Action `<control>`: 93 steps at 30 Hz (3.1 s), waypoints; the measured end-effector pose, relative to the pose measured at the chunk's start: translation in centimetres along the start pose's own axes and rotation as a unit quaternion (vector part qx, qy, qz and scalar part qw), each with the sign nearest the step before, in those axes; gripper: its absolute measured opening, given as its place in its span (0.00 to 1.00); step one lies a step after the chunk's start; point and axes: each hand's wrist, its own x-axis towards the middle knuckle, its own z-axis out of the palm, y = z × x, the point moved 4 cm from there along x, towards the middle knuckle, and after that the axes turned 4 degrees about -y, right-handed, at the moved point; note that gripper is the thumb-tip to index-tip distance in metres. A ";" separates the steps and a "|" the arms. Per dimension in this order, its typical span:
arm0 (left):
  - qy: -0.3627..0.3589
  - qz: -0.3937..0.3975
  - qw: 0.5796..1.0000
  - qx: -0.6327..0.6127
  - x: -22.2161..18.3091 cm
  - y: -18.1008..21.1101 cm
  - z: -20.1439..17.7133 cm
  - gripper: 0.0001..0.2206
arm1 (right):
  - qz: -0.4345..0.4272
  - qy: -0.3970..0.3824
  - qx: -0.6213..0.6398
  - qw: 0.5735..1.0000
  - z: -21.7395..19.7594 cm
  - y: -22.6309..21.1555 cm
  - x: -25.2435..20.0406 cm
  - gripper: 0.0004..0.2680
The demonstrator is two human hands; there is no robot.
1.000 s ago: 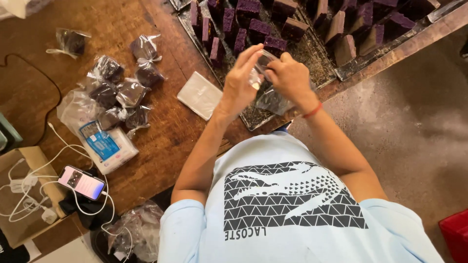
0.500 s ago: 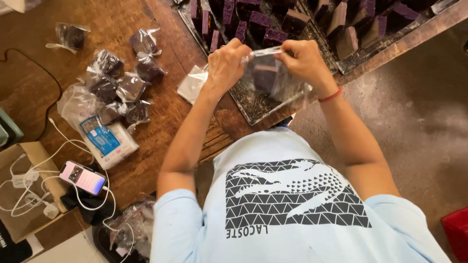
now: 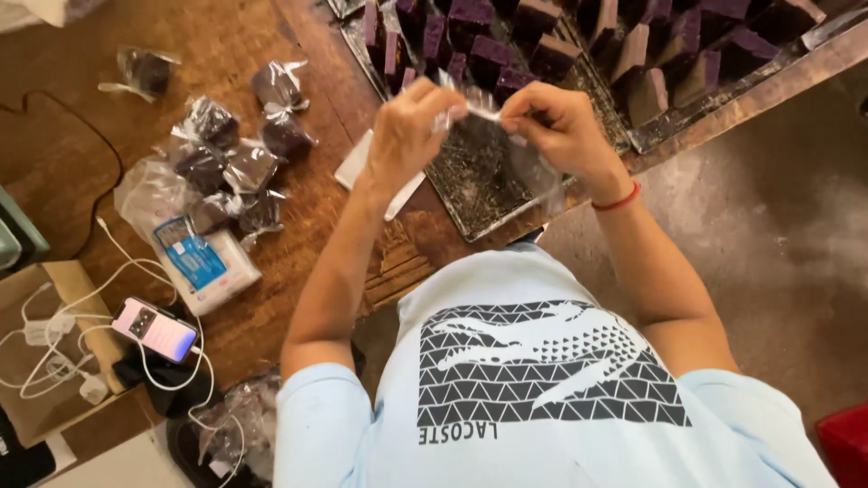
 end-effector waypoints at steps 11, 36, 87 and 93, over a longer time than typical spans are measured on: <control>-0.177 -0.404 0.788 -0.430 -2.1 -0.5 2.6 0.09 | -0.142 -0.122 -0.187 0.964 2.8 -2.1 1.3 0.04; 0.049 -0.275 0.909 -0.310 -4.3 0.2 1.1 0.09 | -0.092 0.025 -0.196 0.976 5.1 0.4 1.0 0.06; 0.095 -0.250 0.917 -0.296 -8.2 -1.6 4.3 0.08 | -0.024 0.120 -0.546 0.829 0.2 17.1 4.3 0.21; 0.043 -0.251 0.962 -0.101 -8.9 -4.2 5.7 0.26 | 0.086 0.123 -0.213 0.965 -0.6 15.5 3.6 0.12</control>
